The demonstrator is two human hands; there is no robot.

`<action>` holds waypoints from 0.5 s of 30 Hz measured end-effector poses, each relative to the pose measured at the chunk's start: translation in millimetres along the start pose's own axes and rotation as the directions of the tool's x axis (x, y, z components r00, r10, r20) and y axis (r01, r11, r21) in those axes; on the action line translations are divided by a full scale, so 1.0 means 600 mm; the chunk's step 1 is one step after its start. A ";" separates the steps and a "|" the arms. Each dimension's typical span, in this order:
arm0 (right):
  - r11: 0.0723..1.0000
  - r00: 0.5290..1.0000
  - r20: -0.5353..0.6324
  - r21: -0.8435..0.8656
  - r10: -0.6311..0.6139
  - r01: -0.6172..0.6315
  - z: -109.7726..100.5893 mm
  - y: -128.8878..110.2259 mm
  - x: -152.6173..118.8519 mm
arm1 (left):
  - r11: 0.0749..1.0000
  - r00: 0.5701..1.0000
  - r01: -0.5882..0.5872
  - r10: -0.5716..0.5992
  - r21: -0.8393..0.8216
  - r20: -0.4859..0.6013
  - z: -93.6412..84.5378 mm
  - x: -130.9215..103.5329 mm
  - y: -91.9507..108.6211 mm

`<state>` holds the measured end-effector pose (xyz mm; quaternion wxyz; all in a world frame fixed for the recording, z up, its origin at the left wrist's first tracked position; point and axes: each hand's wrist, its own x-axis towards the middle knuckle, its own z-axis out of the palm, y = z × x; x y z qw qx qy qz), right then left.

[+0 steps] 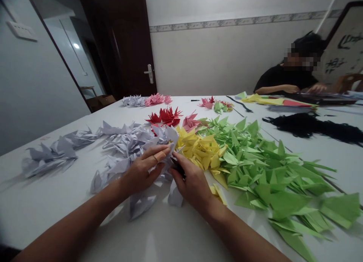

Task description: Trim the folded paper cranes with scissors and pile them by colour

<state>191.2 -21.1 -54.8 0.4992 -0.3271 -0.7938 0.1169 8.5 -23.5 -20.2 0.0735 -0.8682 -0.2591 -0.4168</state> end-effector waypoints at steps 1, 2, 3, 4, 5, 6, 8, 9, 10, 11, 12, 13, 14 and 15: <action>1.000 1.000 -0.006 -0.001 0.010 -0.010 -0.001 0.000 0.001 | 1.000 1.000 -0.010 0.010 0.000 0.009 0.001 0.000 0.001; 1.000 1.000 -0.007 -0.004 0.017 -0.017 -0.001 0.000 0.002 | 1.000 1.000 -0.021 0.021 0.001 0.015 0.002 0.000 0.003; 1.000 1.000 0.000 -0.008 0.024 -0.024 -0.002 -0.001 0.002 | 0.999 0.999 -0.033 0.033 0.001 0.018 0.003 0.000 0.004; 0.999 1.000 0.011 -0.016 0.029 -0.029 -0.003 -0.001 0.003 | 0.999 0.999 -0.041 0.041 0.002 0.021 0.003 0.000 0.004; 0.999 0.999 0.024 -0.025 0.036 -0.035 -0.003 -0.001 0.003 | 0.999 0.999 -0.044 0.044 0.003 0.027 0.004 0.000 0.005; 0.999 0.998 0.038 -0.035 0.043 -0.041 -0.004 -0.002 0.004 | 0.999 0.999 -0.042 0.042 0.003 0.034 0.004 0.000 0.005; 0.997 0.997 0.058 -0.055 0.050 -0.047 -0.005 -0.002 0.004 | 0.999 0.998 -0.039 0.040 -0.008 0.046 0.004 -0.001 0.005; 0.997 0.997 0.065 -0.065 0.052 -0.047 -0.006 -0.002 0.004 | 0.999 0.998 -0.039 0.040 -0.017 0.051 0.004 -0.001 0.005; 0.996 0.996 0.069 -0.072 0.051 -0.046 -0.006 -0.002 0.005 | 0.999 0.998 -0.041 0.042 -0.026 0.055 0.005 -0.001 0.005; 0.996 0.996 0.076 -0.076 0.051 -0.046 -0.006 -0.003 0.005 | 0.998 0.997 -0.047 0.049 -0.033 0.061 0.005 -0.001 0.004; 0.996 0.995 0.082 -0.077 0.051 -0.045 -0.007 -0.003 0.005 | 0.998 0.996 -0.051 0.053 -0.039 0.068 0.005 -0.001 0.004; 0.996 0.995 0.087 -0.076 0.051 -0.045 -0.007 -0.003 0.005 | 0.998 0.996 -0.051 0.054 -0.043 0.076 0.004 0.000 0.004; 0.997 0.995 0.091 -0.070 0.048 -0.042 -0.007 -0.003 0.005 | 0.998 0.995 -0.048 0.052 -0.048 0.081 0.004 0.000 0.005; 0.997 0.995 0.092 -0.063 0.042 -0.037 -0.007 -0.003 0.004 | 0.998 0.996 -0.042 0.046 -0.055 0.081 0.003 0.001 0.005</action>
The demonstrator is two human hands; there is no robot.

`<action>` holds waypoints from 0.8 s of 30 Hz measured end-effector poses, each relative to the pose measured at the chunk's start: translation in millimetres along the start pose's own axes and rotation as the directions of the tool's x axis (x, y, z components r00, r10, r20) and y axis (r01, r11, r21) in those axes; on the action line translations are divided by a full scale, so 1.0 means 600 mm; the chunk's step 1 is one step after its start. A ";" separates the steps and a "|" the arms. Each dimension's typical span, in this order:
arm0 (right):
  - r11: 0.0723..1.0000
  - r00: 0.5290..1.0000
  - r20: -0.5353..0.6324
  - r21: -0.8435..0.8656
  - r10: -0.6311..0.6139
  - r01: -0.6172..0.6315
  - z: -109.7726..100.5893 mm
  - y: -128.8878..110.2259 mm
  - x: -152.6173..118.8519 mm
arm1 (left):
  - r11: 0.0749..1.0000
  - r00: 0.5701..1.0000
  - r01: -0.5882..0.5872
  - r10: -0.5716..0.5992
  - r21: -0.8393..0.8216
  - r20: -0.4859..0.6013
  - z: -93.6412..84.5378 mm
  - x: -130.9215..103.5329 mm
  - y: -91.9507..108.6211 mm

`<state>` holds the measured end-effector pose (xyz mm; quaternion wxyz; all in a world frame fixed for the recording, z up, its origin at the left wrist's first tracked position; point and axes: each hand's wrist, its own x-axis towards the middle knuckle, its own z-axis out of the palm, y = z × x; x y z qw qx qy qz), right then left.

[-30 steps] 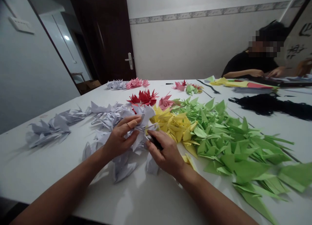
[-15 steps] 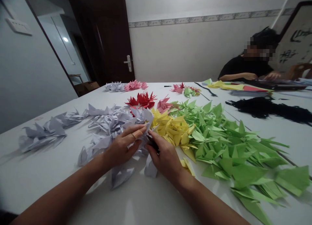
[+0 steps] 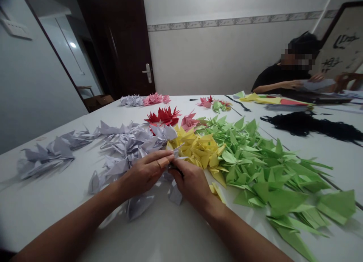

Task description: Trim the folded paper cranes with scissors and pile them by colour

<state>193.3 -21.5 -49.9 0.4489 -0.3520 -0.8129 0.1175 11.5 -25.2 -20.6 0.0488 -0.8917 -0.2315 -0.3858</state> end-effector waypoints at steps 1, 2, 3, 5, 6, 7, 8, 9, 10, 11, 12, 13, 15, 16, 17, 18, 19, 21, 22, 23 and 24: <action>1.000 1.000 -0.002 0.006 -0.008 0.008 0.000 0.000 0.000 | 1.000 1.000 0.007 -0.007 -0.007 -0.005 -0.001 0.001 0.000; 1.000 1.000 -0.009 0.014 -0.018 0.019 -0.001 0.000 0.000 | 1.000 1.000 0.020 -0.020 -0.007 -0.018 -0.002 0.001 0.000; 0.999 0.999 -0.026 0.027 -0.031 0.031 -0.001 -0.001 0.000 | 0.999 0.998 0.043 -0.043 0.001 -0.042 -0.003 0.001 0.000; 0.997 0.996 -0.077 0.057 -0.046 0.050 -0.002 -0.002 0.000 | 0.991 0.984 0.130 -0.127 0.011 -0.124 -0.004 0.000 -0.003; 0.996 0.992 -0.115 0.073 -0.042 0.051 -0.003 -0.002 0.000 | 0.980 0.964 0.199 -0.199 -0.014 -0.178 -0.004 -0.001 -0.006; 0.995 0.987 -0.155 0.092 -0.032 0.047 -0.004 -0.003 -0.001 | 0.958 0.930 0.276 -0.286 -0.076 -0.231 -0.005 -0.002 -0.009; 0.993 0.981 -0.192 0.108 -0.020 0.041 -0.005 -0.003 -0.001 | 0.924 0.884 0.340 -0.377 -0.175 -0.276 -0.006 -0.002 -0.012; 0.992 0.976 -0.218 0.119 -0.006 0.033 -0.005 -0.003 -0.001 | 0.874 0.832 0.381 -0.466 -0.302 -0.300 -0.008 -0.001 -0.015; 0.992 0.974 -0.226 0.125 0.003 0.026 -0.005 -0.003 -0.002 | 0.805 0.779 0.397 -0.550 -0.442 -0.301 -0.010 0.000 -0.017; 0.992 0.975 -0.220 0.124 0.003 0.025 -0.004 -0.003 -0.002 | 0.715 0.729 0.397 -0.627 -0.576 -0.276 -0.012 0.002 -0.019; 0.993 0.980 -0.201 0.117 -0.005 0.029 -0.004 -0.002 -0.002 | 0.609 0.685 0.391 -0.693 -0.690 -0.224 -0.015 0.004 -0.019; 0.994 0.985 -0.172 0.107 -0.016 0.034 -0.003 -0.002 -0.002 | 0.494 0.644 0.389 -0.749 -0.778 -0.154 -0.017 0.007 -0.018; 0.994 0.992 -0.125 0.095 -0.031 0.043 -0.002 -0.001 -0.002 | 0.281 0.577 0.395 -0.817 -0.875 -0.002 -0.020 0.012 -0.012; 0.994 0.993 -0.114 0.094 -0.037 0.047 -0.001 -0.001 -0.002 | 0.198 0.555 0.394 -0.830 -0.898 0.060 -0.019 0.014 -0.008; 0.994 0.993 -0.113 0.092 -0.039 0.049 0.000 0.000 -0.002 | 0.138 0.546 0.389 -0.831 -0.911 0.107 -0.018 0.016 -0.004; 0.995 0.992 -0.119 0.091 -0.040 0.051 0.000 0.000 -0.002 | 0.099 0.548 0.383 -0.825 -0.918 0.139 -0.016 0.017 0.001; 0.995 0.991 -0.128 0.088 -0.042 0.053 0.001 0.001 -0.003 | 0.078 0.559 0.381 -0.813 -0.921 0.162 -0.013 0.017 0.005; 0.995 0.990 -0.132 0.083 -0.045 0.057 0.001 0.001 -0.003 | 0.067 0.585 0.399 -0.786 -0.915 0.198 -0.008 0.017 0.010; 0.995 0.991 -0.127 0.082 -0.046 0.056 0.002 0.002 -0.004 | 0.069 0.594 0.409 -0.777 -0.910 0.208 -0.006 0.017 0.012; 0.995 0.991 -0.122 0.083 -0.046 0.056 0.002 0.002 -0.004 | 0.068 0.597 0.414 -0.773 -0.908 0.215 -0.004 0.016 0.013; 0.995 0.992 -0.114 0.087 -0.047 0.057 0.002 0.001 -0.004 | 0.062 0.596 0.413 -0.773 -0.909 0.218 -0.003 0.016 0.013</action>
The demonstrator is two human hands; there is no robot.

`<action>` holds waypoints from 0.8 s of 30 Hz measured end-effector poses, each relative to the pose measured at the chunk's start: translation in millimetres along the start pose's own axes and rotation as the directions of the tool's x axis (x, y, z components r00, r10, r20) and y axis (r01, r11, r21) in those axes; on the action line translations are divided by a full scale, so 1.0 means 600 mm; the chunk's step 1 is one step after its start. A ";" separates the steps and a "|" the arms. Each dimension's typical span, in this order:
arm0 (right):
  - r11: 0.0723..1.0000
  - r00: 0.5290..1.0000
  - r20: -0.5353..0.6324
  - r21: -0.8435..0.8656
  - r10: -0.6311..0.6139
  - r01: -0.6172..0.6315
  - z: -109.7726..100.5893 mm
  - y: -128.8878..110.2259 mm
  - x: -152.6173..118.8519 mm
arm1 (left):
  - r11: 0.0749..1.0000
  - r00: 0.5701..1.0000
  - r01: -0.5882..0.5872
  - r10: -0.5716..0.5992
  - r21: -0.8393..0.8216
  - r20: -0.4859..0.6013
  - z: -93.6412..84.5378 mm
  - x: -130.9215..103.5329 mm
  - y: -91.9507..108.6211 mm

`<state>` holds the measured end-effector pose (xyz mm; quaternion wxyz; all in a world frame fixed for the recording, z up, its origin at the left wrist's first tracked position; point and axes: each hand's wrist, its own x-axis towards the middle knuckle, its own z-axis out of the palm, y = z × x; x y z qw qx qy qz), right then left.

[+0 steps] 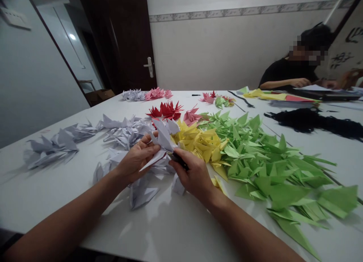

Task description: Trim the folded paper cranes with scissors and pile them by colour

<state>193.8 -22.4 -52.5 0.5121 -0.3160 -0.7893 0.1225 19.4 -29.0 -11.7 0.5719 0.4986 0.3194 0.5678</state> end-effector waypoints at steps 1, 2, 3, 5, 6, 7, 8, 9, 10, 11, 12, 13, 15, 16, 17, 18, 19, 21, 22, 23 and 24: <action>1.000 1.000 0.005 0.006 -0.001 0.001 0.000 0.000 0.000 | 1.000 1.000 -0.003 0.002 -0.010 -0.007 -0.001 0.001 -0.001; 1.000 1.000 0.005 0.013 0.002 -0.002 -0.001 0.000 0.001 | 1.000 1.000 -0.010 0.010 -0.018 -0.017 -0.002 0.002 0.000; 1.000 1.000 -0.003 0.017 0.007 -0.007 -0.003 0.000 0.003 | 1.000 0.999 -0.025 0.025 -0.019 -0.027 -0.005 0.005 0.001; 1.000 0.998 -0.051 0.012 0.029 -0.028 -0.007 0.002 0.007 | 0.997 0.996 -0.079 0.080 0.021 -0.049 -0.013 0.010 0.006; 0.999 0.995 -0.092 0.003 0.042 -0.042 -0.009 0.004 0.010 | 0.991 0.990 -0.122 0.126 0.062 -0.063 -0.019 0.013 0.011; 0.998 0.989 -0.138 -0.010 0.056 -0.058 -0.012 0.006 0.013 | 0.976 0.978 -0.181 0.192 0.118 -0.085 -0.026 0.016 0.017; 0.997 0.982 -0.176 -0.028 0.068 -0.074 -0.015 0.008 0.015 | 0.948 0.954 -0.255 0.279 0.192 -0.108 -0.034 0.019 0.024; 0.995 0.977 -0.200 -0.051 0.075 -0.087 -0.017 0.011 0.017 | 0.897 0.915 -0.335 0.383 0.289 -0.129 -0.043 0.021 0.031; 0.992 0.975 -0.207 -0.079 0.079 -0.097 -0.019 0.013 0.019 | 0.822 0.862 -0.400 0.488 0.406 -0.139 -0.053 0.022 0.039; 0.988 0.978 -0.195 -0.114 0.077 -0.100 -0.020 0.016 0.020 | 0.723 0.804 -0.438 0.580 0.534 -0.127 -0.062 0.022 0.045; 0.984 0.983 -0.173 -0.152 0.068 -0.095 -0.020 0.019 0.020 | 0.609 0.752 -0.444 0.652 0.657 -0.096 -0.072 0.023 0.051; 0.978 0.988 -0.144 -0.190 0.055 -0.083 -0.019 0.021 0.019 | 0.498 0.718 -0.420 0.693 0.759 -0.058 -0.080 0.022 0.056; 0.964 0.995 -0.095 -0.259 0.035 -0.058 -0.016 0.026 0.016 | 0.335 0.702 -0.331 0.712 0.882 -0.006 -0.094 0.022 0.061; 0.955 0.997 -0.073 -0.291 0.036 -0.056 -0.015 0.028 0.015 | 0.288 0.708 -0.296 0.706 0.911 0.007 -0.100 0.023 0.061; 0.945 0.998 -0.047 -0.321 0.047 -0.060 -0.013 0.029 0.013 | 0.259 0.719 -0.275 0.695 0.926 0.019 -0.103 0.023 0.060; 0.934 0.998 -0.015 -0.350 0.067 -0.068 -0.012 0.030 0.012 | 0.241 0.731 -0.268 0.681 0.933 0.034 -0.106 0.024 0.058; 0.923 0.996 0.023 -0.377 0.091 -0.076 -0.011 0.032 0.011 | 0.228 0.741 -0.276 0.669 0.934 0.056 -0.107 0.025 0.056; 0.902 0.986 0.092 -0.423 0.139 -0.087 -0.009 0.033 0.009 | 0.205 0.752 -0.322 0.648 0.924 0.118 -0.106 0.026 0.052; 0.894 0.981 0.115 -0.438 0.155 -0.090 -0.008 0.034 0.009 | 0.196 0.753 -0.344 0.642 0.918 0.144 -0.103 0.026 0.050; 0.889 0.978 0.127 -0.447 0.168 -0.095 -0.007 0.035 0.008 | 0.185 0.747 -0.363 0.644 0.913 0.166 -0.100 0.025 0.049; 0.887 0.976 0.131 -0.450 0.177 -0.100 -0.007 0.036 0.007 | 0.167 0.739 -0.378 0.647 0.911 0.187 -0.097 0.024 0.049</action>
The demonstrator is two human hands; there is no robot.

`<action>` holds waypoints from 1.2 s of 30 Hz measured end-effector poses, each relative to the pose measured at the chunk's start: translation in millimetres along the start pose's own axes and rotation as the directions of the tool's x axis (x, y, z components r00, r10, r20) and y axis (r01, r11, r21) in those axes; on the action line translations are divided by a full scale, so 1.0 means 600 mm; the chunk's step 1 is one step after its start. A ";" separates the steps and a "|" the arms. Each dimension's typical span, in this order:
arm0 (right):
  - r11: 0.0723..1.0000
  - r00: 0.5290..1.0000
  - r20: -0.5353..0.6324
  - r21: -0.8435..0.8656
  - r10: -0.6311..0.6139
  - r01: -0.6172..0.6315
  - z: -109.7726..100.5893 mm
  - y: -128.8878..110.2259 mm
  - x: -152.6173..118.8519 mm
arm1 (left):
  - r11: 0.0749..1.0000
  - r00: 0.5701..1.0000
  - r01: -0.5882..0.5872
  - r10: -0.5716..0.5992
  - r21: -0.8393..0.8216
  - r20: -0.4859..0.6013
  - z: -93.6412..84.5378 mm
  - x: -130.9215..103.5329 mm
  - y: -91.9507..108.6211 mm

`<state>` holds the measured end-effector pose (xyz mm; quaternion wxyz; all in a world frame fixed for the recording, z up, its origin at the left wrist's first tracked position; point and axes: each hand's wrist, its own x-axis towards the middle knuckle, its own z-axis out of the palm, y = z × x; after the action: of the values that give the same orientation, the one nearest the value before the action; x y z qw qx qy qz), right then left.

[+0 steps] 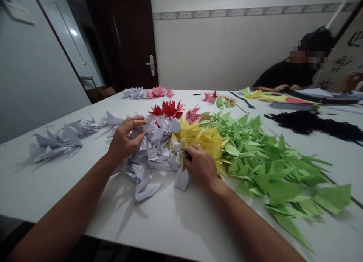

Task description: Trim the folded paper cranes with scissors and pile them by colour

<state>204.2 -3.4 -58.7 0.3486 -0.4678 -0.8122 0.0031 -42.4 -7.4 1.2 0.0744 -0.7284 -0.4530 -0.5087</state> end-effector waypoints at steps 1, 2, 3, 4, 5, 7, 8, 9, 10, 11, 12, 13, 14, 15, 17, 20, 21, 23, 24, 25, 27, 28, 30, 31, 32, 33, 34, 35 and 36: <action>1.000 1.000 0.004 0.004 0.004 -0.004 0.001 0.001 0.000 | 1.000 1.000 -0.027 0.027 0.014 -0.004 0.001 -0.001 0.004; 1.000 1.000 0.004 0.017 0.002 -0.002 0.002 0.001 0.000 | 0.998 0.998 -0.057 0.058 0.039 -0.015 0.001 -0.002 0.009; 0.999 1.000 -0.006 0.036 -0.006 0.006 0.003 0.002 -0.001 | 0.994 0.995 -0.089 0.091 0.070 -0.032 0.002 -0.003 0.013; 0.998 0.999 -0.031 0.060 -0.020 0.022 0.003 0.002 -0.001 | 0.987 0.991 -0.124 0.129 0.100 -0.046 0.004 -0.004 0.018; 0.995 0.997 -0.068 0.088 -0.041 0.047 0.002 0.001 -0.001 | 0.980 0.985 -0.159 0.167 0.122 -0.052 0.006 -0.005 0.023; 0.982 0.981 -0.170 0.147 -0.097 0.123 -0.002 -0.002 -0.003 | 0.965 0.972 -0.223 0.231 0.138 -0.044 0.011 -0.009 0.032; 0.971 0.967 -0.223 0.172 -0.126 0.166 -0.004 -0.005 -0.004 | 0.959 0.966 -0.249 0.255 0.137 -0.030 0.014 -0.011 0.036; 0.958 0.951 -0.268 0.193 -0.154 0.210 -0.007 -0.008 -0.005 | 0.954 0.962 -0.268 0.273 0.136 -0.014 0.016 -0.014 0.039; 0.945 0.936 -0.302 0.210 -0.182 0.251 -0.010 -0.013 -0.006 | 0.950 0.959 -0.281 0.284 0.135 0.002 0.019 -0.016 0.042; 0.932 0.922 -0.325 0.219 -0.209 0.288 -0.013 -0.017 -0.008 | 0.948 0.957 -0.289 0.289 0.134 0.018 0.022 -0.017 0.045; 0.921 0.909 -0.345 0.221 -0.233 0.320 -0.016 -0.022 -0.010 | 0.947 0.956 -0.294 0.292 0.129 0.035 0.023 -0.018 0.047; 0.912 0.896 -0.361 0.215 -0.259 0.350 -0.019 -0.026 -0.012 | 0.947 0.954 -0.299 0.294 0.119 0.058 0.025 -0.019 0.049; 0.903 0.881 -0.376 0.203 -0.286 0.380 -0.022 -0.030 -0.014 | 0.946 0.951 -0.307 0.300 0.107 0.081 0.026 -0.020 0.051; 0.893 0.864 -0.395 0.190 -0.312 0.409 -0.024 -0.033 -0.015 | 0.944 0.947 -0.315 0.306 0.098 0.101 0.027 -0.020 0.052; 0.873 0.834 -0.427 0.174 -0.351 0.457 -0.027 -0.037 -0.017 | 0.941 0.941 -0.327 0.316 0.084 0.124 0.027 -0.020 0.054; 0.853 0.827 -0.424 0.199 -0.369 0.482 -0.026 -0.038 -0.018 | 0.941 0.939 -0.328 0.315 0.083 0.137 0.027 -0.020 0.056; 0.848 0.835 -0.408 0.219 -0.370 0.483 -0.024 -0.038 -0.017 | 0.943 0.941 -0.322 0.309 0.084 0.138 0.027 -0.020 0.056; 0.840 0.851 -0.380 0.263 -0.363 0.475 -0.021 -0.039 -0.015 | 0.948 0.946 -0.310 0.299 0.079 0.128 0.028 -0.020 0.056; 0.839 0.860 -0.369 0.282 -0.353 0.466 -0.020 -0.040 -0.014 | 0.950 0.949 -0.306 0.297 0.071 0.110 0.028 -0.020 0.056; 0.841 0.868 -0.361 0.295 -0.341 0.453 -0.019 -0.042 -0.013 | 0.950 0.951 -0.304 0.299 0.064 0.084 0.028 -0.019 0.056; 0.854 0.886 -0.345 0.309 -0.310 0.419 -0.021 -0.048 -0.011 | 0.948 0.949 -0.316 0.315 0.045 0.028 0.028 -0.018 0.055; 0.860 0.895 -0.334 0.315 -0.295 0.401 -0.023 -0.051 -0.010 | 0.945 0.946 -0.324 0.324 0.035 0.003 0.028 -0.018 0.054; 0.865 0.908 -0.314 0.331 -0.277 0.378 -0.028 -0.056 -0.010 | 0.942 0.941 -0.336 0.337 0.014 -0.028 0.028 -0.017 0.053; 0.861 0.912 -0.306 0.347 -0.272 0.373 -0.030 -0.057 -0.010 | 0.941 0.940 -0.339 0.339 0.006 -0.036 0.028 -0.017 0.053; 0.852 0.916 -0.295 0.369 -0.272 0.372 -0.032 -0.058 -0.010 | 0.940 0.939 -0.341 0.341 0.000 -0.040 0.028 -0.018 0.052; 0.838 0.919 -0.280 0.398 -0.278 0.375 -0.034 -0.059 -0.011 | 0.940 0.939 -0.342 0.341 -0.004 -0.042 0.029 -0.018 0.052; 0.820 0.921 -0.264 0.430 -0.287 0.378 -0.034 -0.059 -0.011 | 0.940 0.939 -0.341 0.340 -0.011 -0.043 0.030 -0.018 0.052; 0.802 0.924 -0.246 0.463 -0.294 0.378 -0.035 -0.059 -0.011 | 0.940 0.940 -0.339 0.338 -0.019 -0.042 0.030 -0.019 0.052; 0.787 0.927 -0.228 0.491 -0.298 0.374 -0.035 -0.059 -0.011 | 0.941 0.941 -0.338 0.337 -0.030 -0.040 0.031 -0.019 0.053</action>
<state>191.5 -35.1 -35.3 0.5133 -0.2013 -0.8240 0.1304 -7.3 -21.9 -6.0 0.1550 -0.7876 -0.3108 -0.5090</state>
